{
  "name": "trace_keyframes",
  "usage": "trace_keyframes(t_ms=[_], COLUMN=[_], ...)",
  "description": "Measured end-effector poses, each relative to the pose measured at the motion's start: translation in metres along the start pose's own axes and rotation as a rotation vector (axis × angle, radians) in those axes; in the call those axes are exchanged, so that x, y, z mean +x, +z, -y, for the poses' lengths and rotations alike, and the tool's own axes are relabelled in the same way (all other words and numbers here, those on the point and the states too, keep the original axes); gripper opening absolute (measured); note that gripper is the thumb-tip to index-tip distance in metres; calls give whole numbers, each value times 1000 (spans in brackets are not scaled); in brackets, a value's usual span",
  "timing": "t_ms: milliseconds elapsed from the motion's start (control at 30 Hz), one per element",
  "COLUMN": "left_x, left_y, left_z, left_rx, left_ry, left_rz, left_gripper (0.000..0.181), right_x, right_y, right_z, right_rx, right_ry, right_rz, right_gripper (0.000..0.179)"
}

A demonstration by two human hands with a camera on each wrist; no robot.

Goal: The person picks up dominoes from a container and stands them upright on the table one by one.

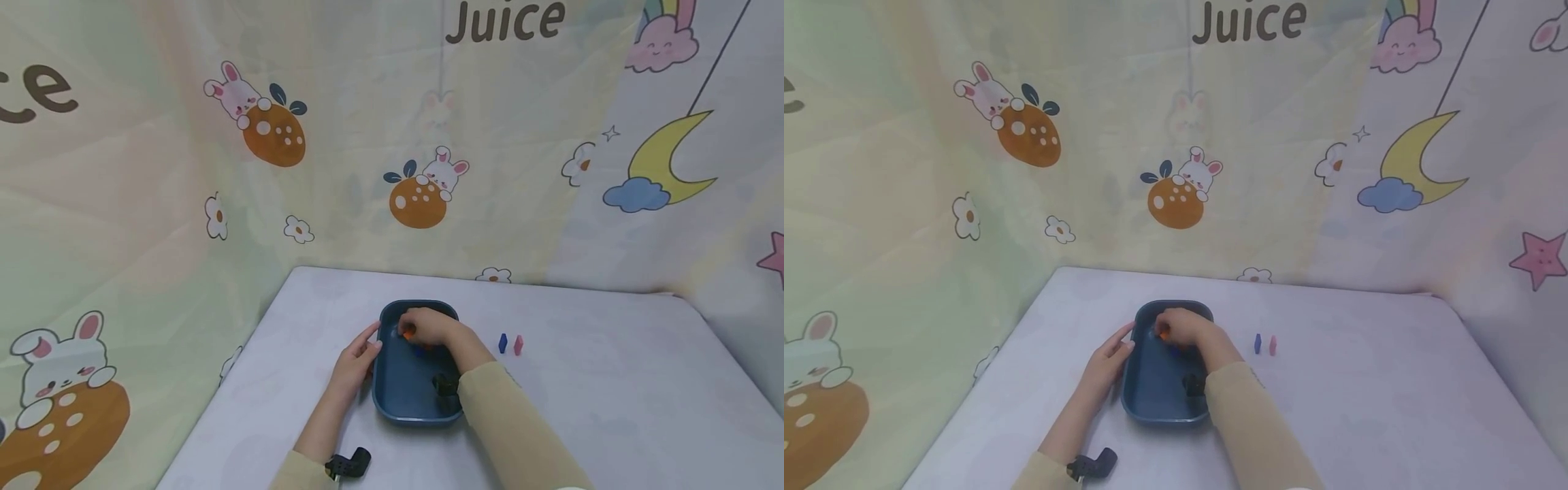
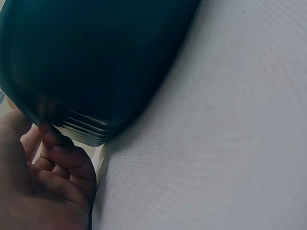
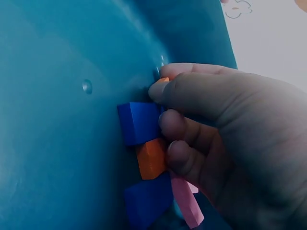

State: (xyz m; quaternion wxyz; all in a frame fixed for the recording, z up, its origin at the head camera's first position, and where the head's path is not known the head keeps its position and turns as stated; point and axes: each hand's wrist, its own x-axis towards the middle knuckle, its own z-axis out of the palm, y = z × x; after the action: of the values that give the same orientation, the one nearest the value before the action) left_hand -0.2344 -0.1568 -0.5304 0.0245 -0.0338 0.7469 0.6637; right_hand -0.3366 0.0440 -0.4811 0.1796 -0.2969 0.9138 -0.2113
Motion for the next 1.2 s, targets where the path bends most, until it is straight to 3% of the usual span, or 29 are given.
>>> trace_keyframes(t_ms=[300,600,900,1200], left_x=[-1,-1,3,2], left_y=[1,2,3,2], left_z=[-2,-2,1,3], left_rx=[-6,-6,30,14], left_ry=[-12,-21,-28,-13], left_rz=[1,5,-5,-18], left_gripper=[49,49,47,43], right_x=[1,-3,-22,-48], right_y=[-1,-9,-29,-40], right_z=[-3,-5,-4,-14], right_rx=[40,236,384,504], right_ry=[-20,-22,16,-48], right_rz=[-89,-90,-100,-203], right_gripper=[23,17,27,27])
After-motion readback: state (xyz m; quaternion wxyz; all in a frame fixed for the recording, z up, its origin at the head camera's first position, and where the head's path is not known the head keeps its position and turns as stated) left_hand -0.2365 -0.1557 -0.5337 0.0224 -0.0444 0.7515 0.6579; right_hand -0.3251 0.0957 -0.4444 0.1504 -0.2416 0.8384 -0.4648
